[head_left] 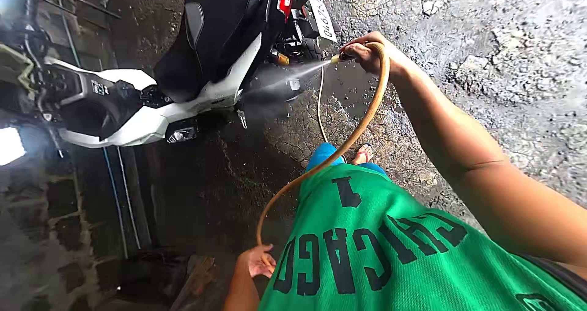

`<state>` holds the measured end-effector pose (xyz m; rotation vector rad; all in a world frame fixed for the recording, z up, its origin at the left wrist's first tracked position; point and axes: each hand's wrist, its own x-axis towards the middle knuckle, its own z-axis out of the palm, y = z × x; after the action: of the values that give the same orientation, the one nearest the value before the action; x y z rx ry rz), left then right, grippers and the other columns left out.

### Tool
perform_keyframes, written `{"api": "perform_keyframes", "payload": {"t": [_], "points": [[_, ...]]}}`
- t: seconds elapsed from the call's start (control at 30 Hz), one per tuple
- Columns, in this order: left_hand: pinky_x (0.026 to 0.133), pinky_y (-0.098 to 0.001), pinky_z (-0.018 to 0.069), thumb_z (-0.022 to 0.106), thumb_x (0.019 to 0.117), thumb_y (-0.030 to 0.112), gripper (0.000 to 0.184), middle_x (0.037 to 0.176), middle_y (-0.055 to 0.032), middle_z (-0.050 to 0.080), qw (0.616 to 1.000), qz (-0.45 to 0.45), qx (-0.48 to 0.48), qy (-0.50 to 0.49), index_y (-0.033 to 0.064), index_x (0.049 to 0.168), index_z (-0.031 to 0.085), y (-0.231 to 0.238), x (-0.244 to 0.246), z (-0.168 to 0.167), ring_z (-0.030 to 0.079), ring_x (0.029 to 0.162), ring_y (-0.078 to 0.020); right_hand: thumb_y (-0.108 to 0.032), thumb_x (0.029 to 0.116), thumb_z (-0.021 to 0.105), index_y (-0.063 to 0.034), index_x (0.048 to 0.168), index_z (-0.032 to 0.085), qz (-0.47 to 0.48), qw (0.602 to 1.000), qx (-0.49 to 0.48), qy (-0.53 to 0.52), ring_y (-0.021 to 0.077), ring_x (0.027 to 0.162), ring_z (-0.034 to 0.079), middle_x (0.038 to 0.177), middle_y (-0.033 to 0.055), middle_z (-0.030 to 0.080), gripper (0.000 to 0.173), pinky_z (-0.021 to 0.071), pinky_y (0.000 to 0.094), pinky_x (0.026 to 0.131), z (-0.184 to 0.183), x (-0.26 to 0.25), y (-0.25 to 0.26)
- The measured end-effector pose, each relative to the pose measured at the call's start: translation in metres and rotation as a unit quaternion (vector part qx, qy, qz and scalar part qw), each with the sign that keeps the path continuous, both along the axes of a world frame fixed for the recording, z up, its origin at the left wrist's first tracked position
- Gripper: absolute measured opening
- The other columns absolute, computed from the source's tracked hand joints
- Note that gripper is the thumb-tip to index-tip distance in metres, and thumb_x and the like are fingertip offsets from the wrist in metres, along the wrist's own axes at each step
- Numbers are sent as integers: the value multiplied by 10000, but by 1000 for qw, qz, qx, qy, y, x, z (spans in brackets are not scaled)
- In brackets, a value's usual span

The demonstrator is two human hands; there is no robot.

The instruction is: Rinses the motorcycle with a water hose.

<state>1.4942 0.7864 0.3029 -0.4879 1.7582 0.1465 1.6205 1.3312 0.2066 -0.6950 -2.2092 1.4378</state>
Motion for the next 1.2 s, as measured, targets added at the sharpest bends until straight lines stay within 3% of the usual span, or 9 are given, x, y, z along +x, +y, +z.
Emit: {"api": "perform_keyframes", "payload": {"t": [0.07,0.13,0.3,0.47,0.6,0.83,1.0,1.1,1.2], "points": [[733,-429,562,382,1120,409,527,1009,-206,618,993,-8,-73,94,-53,1341,505,-68,-46,-84,623,762,-269,-220,1033,445,-69,971,750,-16,999,21,-21,65,767,610,864,38,697,346,496,335,739,8,-3,7],[709,-481,568,513,1055,515,636,1025,-237,650,966,-54,-96,236,-66,1306,564,-100,-97,-146,647,779,-297,-264,1031,466,-72,912,724,-35,998,11,-43,100,762,609,824,42,669,343,494,382,733,8,3,16],[1111,-563,431,657,1003,382,553,1403,-329,549,915,-260,-77,297,-92,1285,621,3,-165,-175,531,1341,-429,-255,1052,520,-31,1000,725,-117,983,-118,-75,87,813,641,926,55,702,308,548,349,773,-20,52,30],[1138,-576,411,677,973,383,497,1361,-247,623,867,-444,8,225,-13,1272,660,55,-160,-230,549,1342,-395,-245,1064,426,-10,1133,707,-185,958,-219,-9,125,935,696,1056,79,736,372,589,349,839,-54,108,-30],[1211,-535,335,752,903,379,654,1535,-224,469,847,-461,75,253,21,1413,554,43,-164,-272,392,1475,-368,-264,1081,396,-51,1255,653,-347,873,-343,6,151,1021,680,1146,70,721,376,558,353,890,-93,123,-64],[1172,-543,391,743,906,390,669,1529,-270,453,860,-451,48,234,-5,1409,548,-26,-217,-298,420,1453,-399,-237,1056,399,-8,1221,664,-237,935,-250,80,187,1096,675,1265,105,683,387,566,388,951,-74,29,-150],[1232,-529,283,707,915,364,560,1597,-208,407,811,-485,92,315,36,1360,620,-80,-246,-294,278,1541,-366,-189,1061,389,10,1274,667,-146,973,-169,62,159,1049,699,1204,124,716,403,573,363,950,-83,-62,-202],[1254,-486,268,696,928,434,634,1579,-208,437,806,-499,107,300,27,1400,581,-94,-260,-296,300,1538,-348,-170,1060,398,12,1265,660,-193,964,-161,89,124,1012,698,1155,107,726,379,571,333,940,-90,-100,-209],[1150,-569,405,630,949,585,736,1473,-238,542,836,-519,-23,177,13,1408,572,-105,-267,-286,478,1420,-383,-120,1051,388,23,1259,674,-132,982,-116,62,128,998,710,1119,125,741,381,572,349,954,-91,-138,-227]]}}
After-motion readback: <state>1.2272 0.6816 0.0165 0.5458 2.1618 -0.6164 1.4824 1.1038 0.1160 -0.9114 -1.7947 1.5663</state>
